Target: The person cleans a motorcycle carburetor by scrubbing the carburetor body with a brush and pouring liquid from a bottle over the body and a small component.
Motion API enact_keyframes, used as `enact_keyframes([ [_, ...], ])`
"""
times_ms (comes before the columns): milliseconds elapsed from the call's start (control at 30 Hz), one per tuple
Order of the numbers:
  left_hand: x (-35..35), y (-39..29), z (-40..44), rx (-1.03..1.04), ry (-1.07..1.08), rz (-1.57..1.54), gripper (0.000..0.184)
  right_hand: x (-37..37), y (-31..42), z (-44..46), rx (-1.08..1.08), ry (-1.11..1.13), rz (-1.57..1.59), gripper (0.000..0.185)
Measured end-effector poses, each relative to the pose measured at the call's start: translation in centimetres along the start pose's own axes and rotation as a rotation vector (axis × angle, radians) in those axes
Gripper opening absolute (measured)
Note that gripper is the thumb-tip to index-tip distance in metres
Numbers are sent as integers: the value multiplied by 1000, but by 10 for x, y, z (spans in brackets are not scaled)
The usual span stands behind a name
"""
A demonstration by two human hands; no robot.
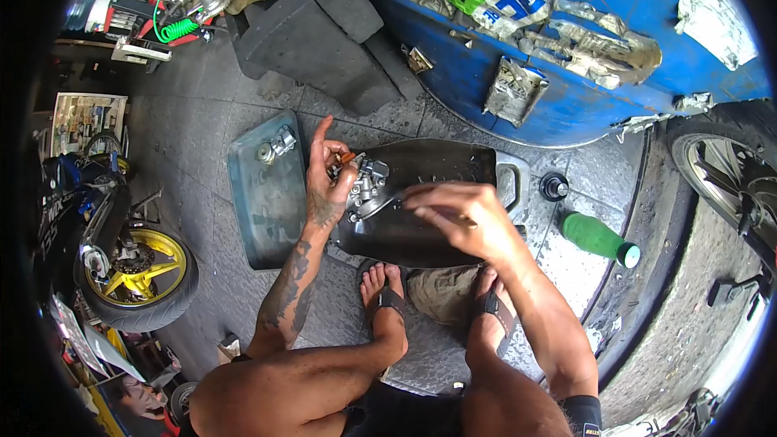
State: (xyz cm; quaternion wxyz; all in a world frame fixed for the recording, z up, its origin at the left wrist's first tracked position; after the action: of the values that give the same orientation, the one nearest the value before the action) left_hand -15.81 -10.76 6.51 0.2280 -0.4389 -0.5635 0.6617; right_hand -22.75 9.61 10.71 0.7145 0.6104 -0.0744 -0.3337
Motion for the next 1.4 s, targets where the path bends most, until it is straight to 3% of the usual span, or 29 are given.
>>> enact_keyframes([
  [67, -5, 12, 1, -41, 4, -83, 77, -5, -10, -8, 60, -30, -33, 18],
  [200, -4, 22, -2, -116, -19, -286, 73, 2, 41, -4, -83, -143, 141, 15],
  [267, -3, 36, -7, -220, -93, -620, 69, -2, -12, -22, 273, -384, 357, 14],
  [300, -3, 41, -10, -234, -103, -625, 67, -12, -24, -25, 326, -448, 278, 13],
  [333, -4, 45, -13, -234, -101, -620, 67, -19, -27, -26, 299, -492, 264, 13],
  [433, 11, 52, -13, -269, 100, -1163, 69, -18, -11, -29, 314, -537, 315, 13],
  [467, 12, 54, -15, -272, 99, -1164, 69, -13, 5, -25, 267, -535, 372, 12],
  [500, 15, 52, -14, -265, 112, -1170, 70, -9, 18, -17, 102, -492, 385, 12],
  [533, 18, 47, -12, -257, 127, -1174, 71, -6, 19, -14, 69, -419, 242, 12],
  [600, 17, 41, -10, -189, 154, -1167, 75, -8, -11, -22, 306, -463, 328, 12],
  [667, 21, 44, -15, -203, 219, -1215, 77, -15, -11, -22, 305, -475, 281, 13],
  [767, 24, 30, -14, -168, 215, -1259, 72, -24, 37, 1, 53, -388, 180, 12],
  [867, 20, 25, -10, -152, 246, -1253, 74, -23, 20, 9, 231, -244, 29, 9],
  [1000, 20, 28, -9, -178, 344, -1247, 77, -41, 16, 8, 210, -386, 129, 10],
  [1100, 24, 29, -8, -196, 387, -1271, 80, -11, 55, 23, -114, -10, 129, 13],
  [1133, 26, 30, -8, -206, 409, -1280, 81, -12, 52, 23, -117, -6, 127, 13],
  [1233, 26, 30, -7, -217, 468, -1285, 84, -32, -1, 10, 241, -176, 43, 12],
  [1267, 27, 30, -8, -229, 486, -1286, 85, -32, -14, 2, 226, -213, -30, 10],
  [1400, 32, 32, -10, -266, 575, -1269, 89, 33, -42, -25, 166, 158, -328, 22],
])
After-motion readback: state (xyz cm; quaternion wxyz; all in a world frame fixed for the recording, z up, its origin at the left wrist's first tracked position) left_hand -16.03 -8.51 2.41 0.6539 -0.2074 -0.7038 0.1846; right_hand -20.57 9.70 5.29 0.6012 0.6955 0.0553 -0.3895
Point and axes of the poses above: each hand's wrist, its own z-axis towards the middle knuckle, its own x-axis out of the palm, y = z × x, the point moved 10 cm from there along z, towards the middle knuckle, and after that the axes turned 5 degrees about -x, right-handed, at the moved point
